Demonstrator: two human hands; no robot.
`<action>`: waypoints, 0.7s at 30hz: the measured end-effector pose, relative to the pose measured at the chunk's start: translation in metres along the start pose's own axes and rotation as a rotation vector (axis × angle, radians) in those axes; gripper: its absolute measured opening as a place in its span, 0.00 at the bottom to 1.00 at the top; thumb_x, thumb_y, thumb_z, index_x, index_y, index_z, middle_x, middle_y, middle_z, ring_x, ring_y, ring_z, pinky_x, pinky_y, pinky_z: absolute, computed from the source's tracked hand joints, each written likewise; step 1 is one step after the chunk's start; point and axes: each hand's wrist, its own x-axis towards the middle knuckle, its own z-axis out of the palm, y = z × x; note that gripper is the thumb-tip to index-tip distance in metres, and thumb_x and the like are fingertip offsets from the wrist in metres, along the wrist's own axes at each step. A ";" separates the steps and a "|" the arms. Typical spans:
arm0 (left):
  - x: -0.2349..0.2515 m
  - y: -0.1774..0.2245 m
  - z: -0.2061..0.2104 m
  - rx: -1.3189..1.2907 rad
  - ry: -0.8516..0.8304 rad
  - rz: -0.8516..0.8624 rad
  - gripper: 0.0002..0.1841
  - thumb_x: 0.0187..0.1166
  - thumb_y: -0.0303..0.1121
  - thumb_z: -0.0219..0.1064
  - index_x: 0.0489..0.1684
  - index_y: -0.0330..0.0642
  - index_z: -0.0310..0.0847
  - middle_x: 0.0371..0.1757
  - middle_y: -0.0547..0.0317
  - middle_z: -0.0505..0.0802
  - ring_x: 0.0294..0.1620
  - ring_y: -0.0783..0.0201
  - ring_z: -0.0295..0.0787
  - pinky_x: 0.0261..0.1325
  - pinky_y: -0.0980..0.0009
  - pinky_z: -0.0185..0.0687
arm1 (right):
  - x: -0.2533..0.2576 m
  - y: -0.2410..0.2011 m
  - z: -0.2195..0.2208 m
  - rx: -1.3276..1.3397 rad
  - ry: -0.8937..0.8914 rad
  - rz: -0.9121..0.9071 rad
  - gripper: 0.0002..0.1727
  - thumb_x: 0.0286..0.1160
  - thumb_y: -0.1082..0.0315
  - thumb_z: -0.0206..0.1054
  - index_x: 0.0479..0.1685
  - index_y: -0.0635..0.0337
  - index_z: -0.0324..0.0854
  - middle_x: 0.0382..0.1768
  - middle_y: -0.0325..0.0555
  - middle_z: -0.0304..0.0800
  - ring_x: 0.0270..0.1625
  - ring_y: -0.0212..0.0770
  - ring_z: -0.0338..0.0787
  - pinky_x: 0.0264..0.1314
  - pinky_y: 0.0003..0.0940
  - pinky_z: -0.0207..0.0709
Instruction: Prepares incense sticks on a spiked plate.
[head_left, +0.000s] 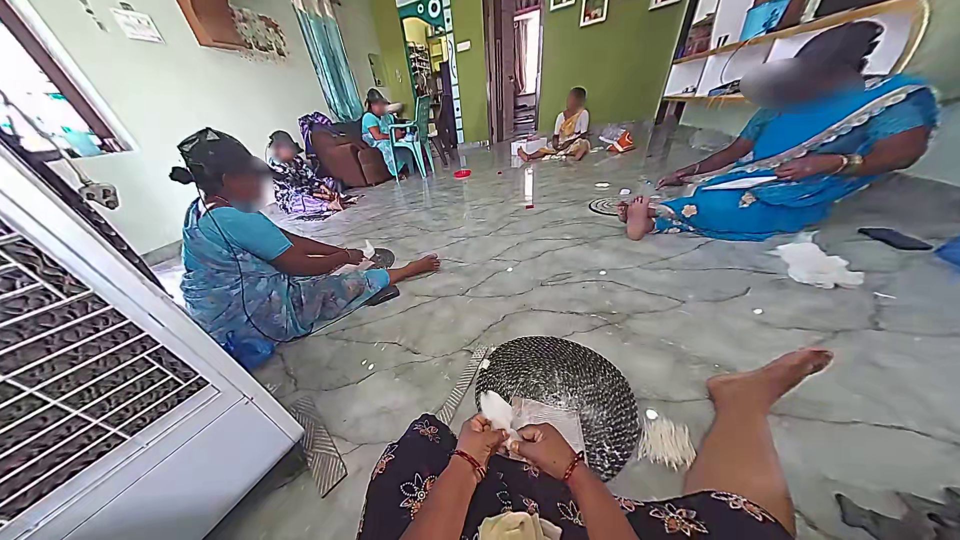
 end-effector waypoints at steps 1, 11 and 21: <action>0.002 -0.001 -0.001 0.101 0.014 0.019 0.15 0.73 0.12 0.69 0.56 0.23 0.77 0.38 0.49 0.89 0.29 0.66 0.85 0.36 0.70 0.85 | -0.005 0.000 -0.003 0.062 -0.037 -0.029 0.09 0.73 0.73 0.70 0.25 0.64 0.85 0.18 0.29 0.80 0.22 0.21 0.74 0.31 0.23 0.70; 0.024 0.042 -0.057 1.163 0.334 -0.178 0.19 0.83 0.31 0.68 0.69 0.30 0.82 0.74 0.33 0.85 0.81 0.40 0.78 0.84 0.44 0.70 | -0.069 -0.001 -0.082 -0.231 0.249 0.205 0.14 0.85 0.69 0.65 0.52 0.75 0.87 0.42 0.62 0.92 0.42 0.50 0.89 0.57 0.50 0.79; 0.015 0.025 -0.048 1.036 0.457 0.089 0.28 0.89 0.39 0.62 0.85 0.33 0.71 0.85 0.36 0.76 0.90 0.41 0.66 0.91 0.39 0.53 | -0.103 0.038 -0.099 -0.003 0.609 0.329 0.13 0.85 0.70 0.66 0.53 0.74 0.85 0.38 0.57 0.90 0.33 0.41 0.85 0.45 0.41 0.80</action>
